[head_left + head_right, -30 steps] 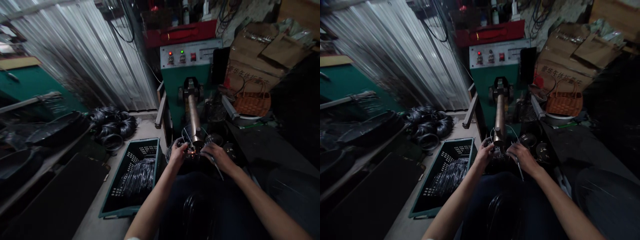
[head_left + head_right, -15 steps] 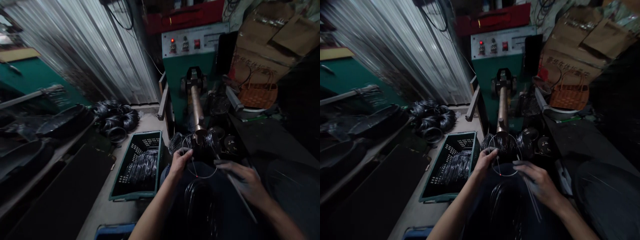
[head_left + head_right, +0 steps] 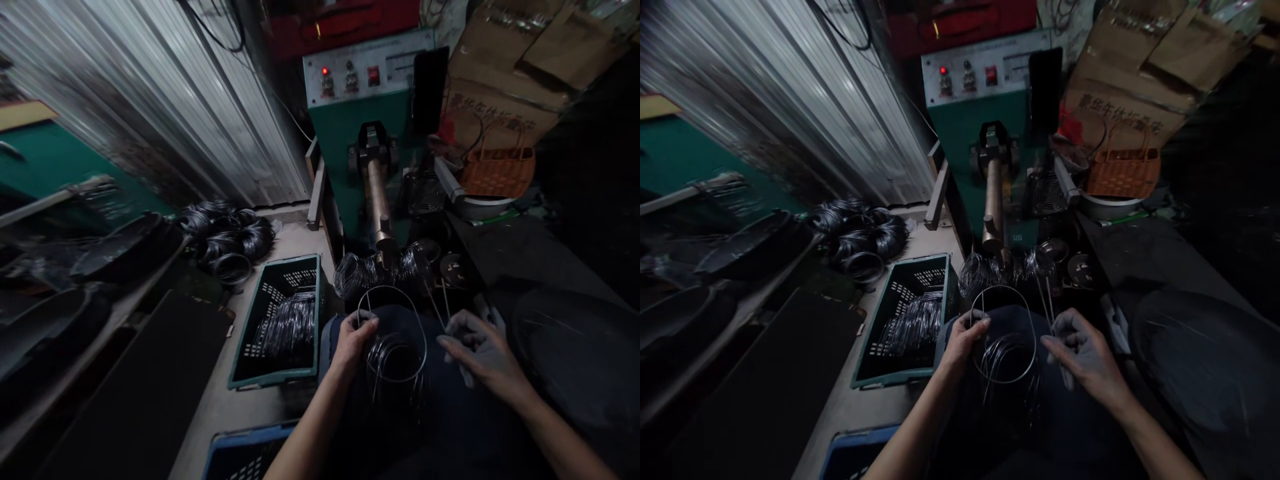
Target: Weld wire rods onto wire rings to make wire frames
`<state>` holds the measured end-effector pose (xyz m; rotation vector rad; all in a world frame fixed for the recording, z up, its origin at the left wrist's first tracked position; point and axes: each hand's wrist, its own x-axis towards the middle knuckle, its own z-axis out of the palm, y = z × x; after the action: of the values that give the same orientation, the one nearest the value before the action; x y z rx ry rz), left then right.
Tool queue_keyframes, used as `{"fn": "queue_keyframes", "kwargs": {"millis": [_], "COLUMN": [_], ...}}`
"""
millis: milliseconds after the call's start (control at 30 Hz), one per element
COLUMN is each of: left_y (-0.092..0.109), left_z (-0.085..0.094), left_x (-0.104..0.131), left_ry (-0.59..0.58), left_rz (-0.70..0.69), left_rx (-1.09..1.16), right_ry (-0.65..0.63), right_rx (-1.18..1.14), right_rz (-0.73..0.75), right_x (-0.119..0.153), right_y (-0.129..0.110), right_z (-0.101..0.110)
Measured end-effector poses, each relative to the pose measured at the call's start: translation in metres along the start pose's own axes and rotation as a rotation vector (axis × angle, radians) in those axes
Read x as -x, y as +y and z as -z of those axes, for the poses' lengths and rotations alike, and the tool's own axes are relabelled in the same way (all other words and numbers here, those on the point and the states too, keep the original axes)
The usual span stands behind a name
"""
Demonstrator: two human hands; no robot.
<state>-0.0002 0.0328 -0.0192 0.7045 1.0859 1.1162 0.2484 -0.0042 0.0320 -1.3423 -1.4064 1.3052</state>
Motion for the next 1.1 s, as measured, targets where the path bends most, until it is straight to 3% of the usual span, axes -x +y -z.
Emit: {"fn": "queue_keyframes", "kwargs": {"millis": [67, 200, 300, 500, 1100], "left_y": [0.0, 0.007, 0.01, 0.009, 0.025], "left_z": [0.003, 0.002, 0.0, 0.001, -0.006], "left_x": [0.002, 0.007, 0.009, 0.005, -0.016], "left_ry": [0.023, 0.033, 0.022, 0.018, 0.026], "left_rz": [0.004, 0.022, 0.021, 0.006, -0.027], "left_rx": [-0.014, -0.038, -0.023, 0.035, 0.182], "right_ry": [-0.099, -0.399, -0.444, -0.442, -0.459], "right_rx": [0.124, 0.535, 0.806, 0.925, 0.799], "right_rz": [0.122, 0.559, 0.722, 0.814, 0.946], "right_x": [-0.002, -0.012, -0.021, -0.035, -0.075], "right_y": [0.0, 0.003, 0.004, -0.008, -0.01], "right_z": [-0.002, -0.004, -0.007, -0.014, -0.013]}}
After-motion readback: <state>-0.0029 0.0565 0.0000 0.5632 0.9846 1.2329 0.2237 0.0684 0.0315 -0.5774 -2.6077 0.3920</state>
